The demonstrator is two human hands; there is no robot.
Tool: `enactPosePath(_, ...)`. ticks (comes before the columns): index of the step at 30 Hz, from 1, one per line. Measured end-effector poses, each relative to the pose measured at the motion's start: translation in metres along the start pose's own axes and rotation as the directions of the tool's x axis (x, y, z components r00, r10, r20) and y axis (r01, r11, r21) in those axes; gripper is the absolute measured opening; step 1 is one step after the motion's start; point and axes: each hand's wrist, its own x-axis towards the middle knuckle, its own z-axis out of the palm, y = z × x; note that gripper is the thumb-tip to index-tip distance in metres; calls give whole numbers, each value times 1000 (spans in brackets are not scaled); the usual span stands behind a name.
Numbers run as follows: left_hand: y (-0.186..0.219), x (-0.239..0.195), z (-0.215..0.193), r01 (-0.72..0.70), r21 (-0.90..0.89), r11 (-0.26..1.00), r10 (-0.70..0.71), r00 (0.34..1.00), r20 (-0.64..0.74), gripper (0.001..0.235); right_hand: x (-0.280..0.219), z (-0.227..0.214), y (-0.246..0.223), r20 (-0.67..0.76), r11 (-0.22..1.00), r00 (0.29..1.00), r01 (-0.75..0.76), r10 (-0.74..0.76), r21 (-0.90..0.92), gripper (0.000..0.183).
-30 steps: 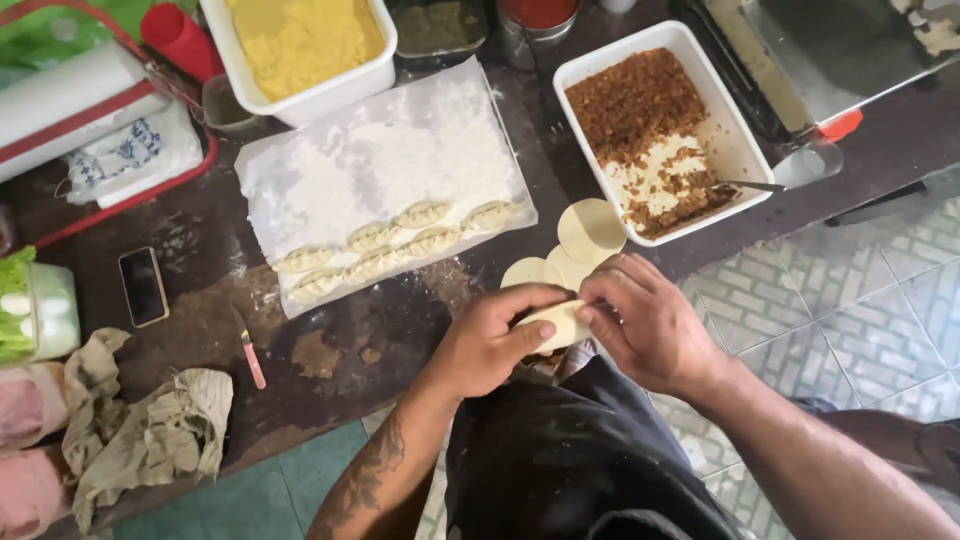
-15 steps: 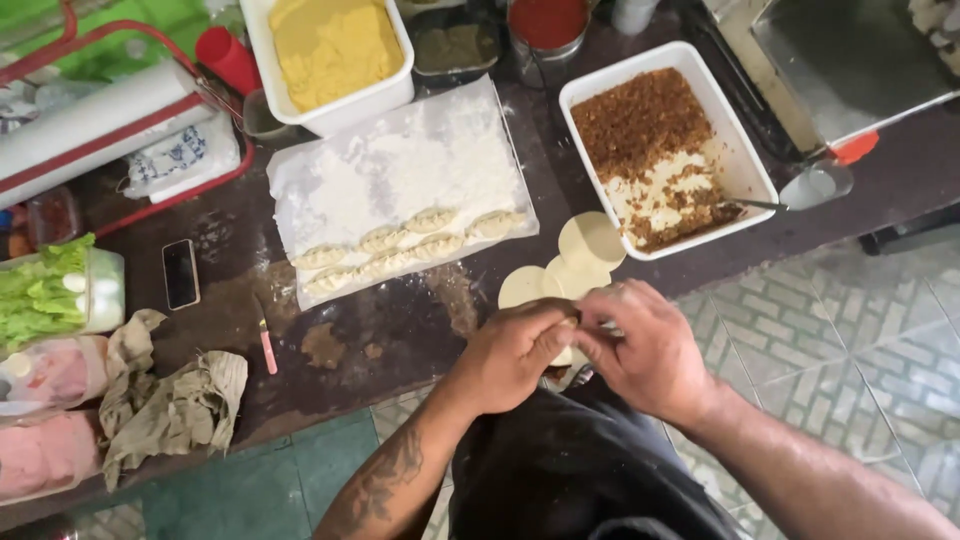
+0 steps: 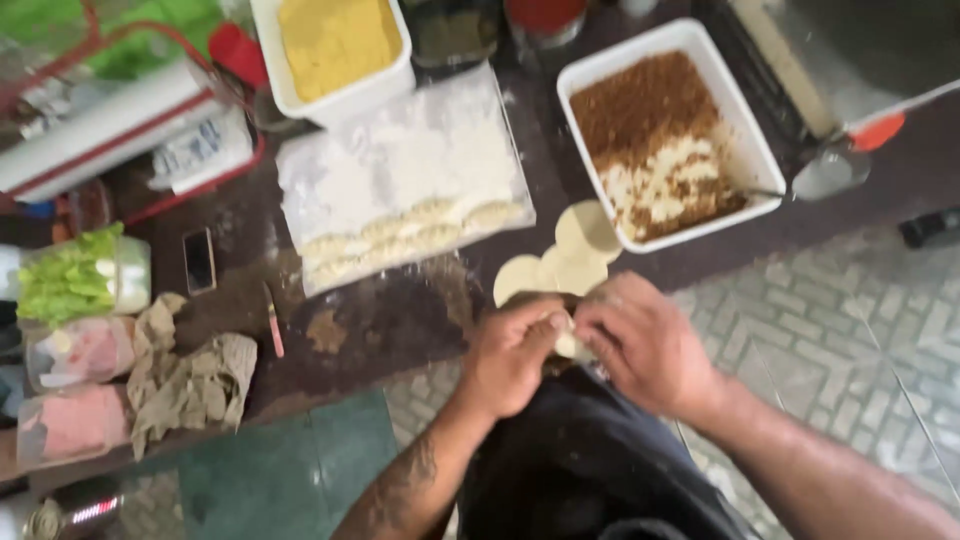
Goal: Filling and folding dough circles with a meat mixture to prepare empanadas
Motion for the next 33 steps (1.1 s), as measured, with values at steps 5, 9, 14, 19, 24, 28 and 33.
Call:
enactPosePath(5, 9, 2, 14, -14, -150, 989, 44, 978, 203, 29, -32, 5, 18, -175, 999, 985, -12, 5, -38, 17)
enactPosePath(9, 10, 4, 9, 30, -180, 983, 19, 965, 261, 25, -5, -12, -8, -125, 983, 986, 90, -111, -160, 14)
enactPosePath(14, -9, 2, 18, 150, -386, 910, -88, 981, 172, 41, -18, -11, 16, -93, 989, 995, 11, -25, -145, 27)
enactPosePath(19, -17, 5, 17, 107, -317, 942, -83, 993, 88, 24, -4, -12, 5, -19, 998, 998, -58, 58, -8, 19)
enactPosePath(24, -21, 5, 3, 135, -111, 985, -125, 988, 89, 28, 2, 5, 9, -24, 998, 999, -24, 25, 55, 16)
enactPosePath(28, -11, 10, -24, -11, -2, 1000, 11, 946, 323, 25, -20, 35, 18, -62, 983, 982, -182, 180, -30, 15)
enactPosePath(33, -68, 25, -46, 68, -25, 997, -53, 920, 389, 15, -4, 53, 27, 0, 900, 907, -418, 421, 127, 25)
